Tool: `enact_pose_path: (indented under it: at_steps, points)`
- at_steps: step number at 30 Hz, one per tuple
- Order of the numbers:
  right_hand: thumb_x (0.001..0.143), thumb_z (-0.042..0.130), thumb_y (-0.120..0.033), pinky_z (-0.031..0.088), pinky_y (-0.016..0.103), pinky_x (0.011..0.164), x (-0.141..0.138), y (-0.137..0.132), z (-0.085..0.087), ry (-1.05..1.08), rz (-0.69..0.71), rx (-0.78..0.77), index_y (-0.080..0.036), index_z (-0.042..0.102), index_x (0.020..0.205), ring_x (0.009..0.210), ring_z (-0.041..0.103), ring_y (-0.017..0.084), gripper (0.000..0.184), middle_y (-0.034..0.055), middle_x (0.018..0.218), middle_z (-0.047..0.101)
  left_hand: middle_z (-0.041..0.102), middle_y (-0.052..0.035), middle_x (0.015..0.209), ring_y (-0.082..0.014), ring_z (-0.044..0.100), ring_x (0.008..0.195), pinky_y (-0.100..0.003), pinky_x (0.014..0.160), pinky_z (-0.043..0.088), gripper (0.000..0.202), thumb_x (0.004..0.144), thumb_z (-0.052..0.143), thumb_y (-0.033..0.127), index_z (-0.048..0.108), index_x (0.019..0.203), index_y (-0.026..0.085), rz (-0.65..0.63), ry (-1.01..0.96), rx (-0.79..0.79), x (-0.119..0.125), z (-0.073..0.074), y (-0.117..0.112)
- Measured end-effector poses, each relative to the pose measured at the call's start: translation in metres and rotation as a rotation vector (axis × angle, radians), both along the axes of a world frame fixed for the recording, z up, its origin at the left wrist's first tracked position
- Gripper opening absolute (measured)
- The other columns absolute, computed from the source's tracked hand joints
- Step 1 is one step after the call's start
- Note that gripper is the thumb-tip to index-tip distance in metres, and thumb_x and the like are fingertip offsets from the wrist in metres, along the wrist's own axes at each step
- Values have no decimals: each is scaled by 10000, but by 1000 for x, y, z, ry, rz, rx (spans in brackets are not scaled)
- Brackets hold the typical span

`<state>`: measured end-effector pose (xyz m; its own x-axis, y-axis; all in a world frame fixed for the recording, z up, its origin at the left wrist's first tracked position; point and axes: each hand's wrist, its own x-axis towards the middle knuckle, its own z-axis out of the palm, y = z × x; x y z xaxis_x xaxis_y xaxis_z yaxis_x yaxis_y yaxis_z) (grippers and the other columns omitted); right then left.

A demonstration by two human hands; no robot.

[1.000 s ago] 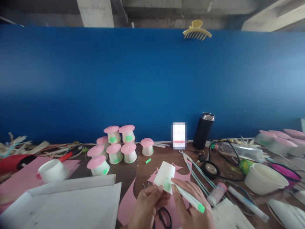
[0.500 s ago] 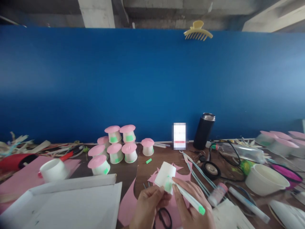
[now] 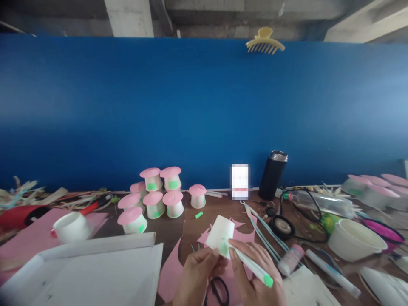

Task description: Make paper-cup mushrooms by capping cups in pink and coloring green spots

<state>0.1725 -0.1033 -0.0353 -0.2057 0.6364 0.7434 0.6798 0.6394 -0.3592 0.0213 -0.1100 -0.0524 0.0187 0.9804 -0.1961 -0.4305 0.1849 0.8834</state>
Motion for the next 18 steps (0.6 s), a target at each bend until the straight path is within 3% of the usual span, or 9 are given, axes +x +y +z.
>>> enact_pose_path:
  at_steps: [6, 12, 18]
  points:
    - [867, 553, -265, 536, 290, 786, -1, 0, 0, -30, 11, -3, -221, 623, 1053, 920, 651, 178, 202, 41, 981, 698, 707, -110, 668, -150, 604, 622, -264, 656, 487, 440, 644, 724, 529, 721, 650, 89, 17, 14, -14, 0, 2, -2]
    - [874, 542, -280, 526, 284, 791, 0, 2, -2, -16, -11, -20, -225, 627, 1034, 919, 647, 175, 189, 38, 963, 696, 706, -106, 677, -162, 640, 669, -242, 643, 490, 388, 613, 775, 471, 721, 665, 90, 67, -163, -59, 0, 2, 1]
    - [880, 532, -278, 520, 273, 807, 0, 1, -3, -21, 1, -43, -220, 617, 1036, 941, 634, 167, 187, 35, 970, 685, 696, -100, 653, -164, 648, 665, -243, 637, 495, 367, 609, 790, 442, 709, 636, 84, 66, -220, -50, 0, 2, 0]
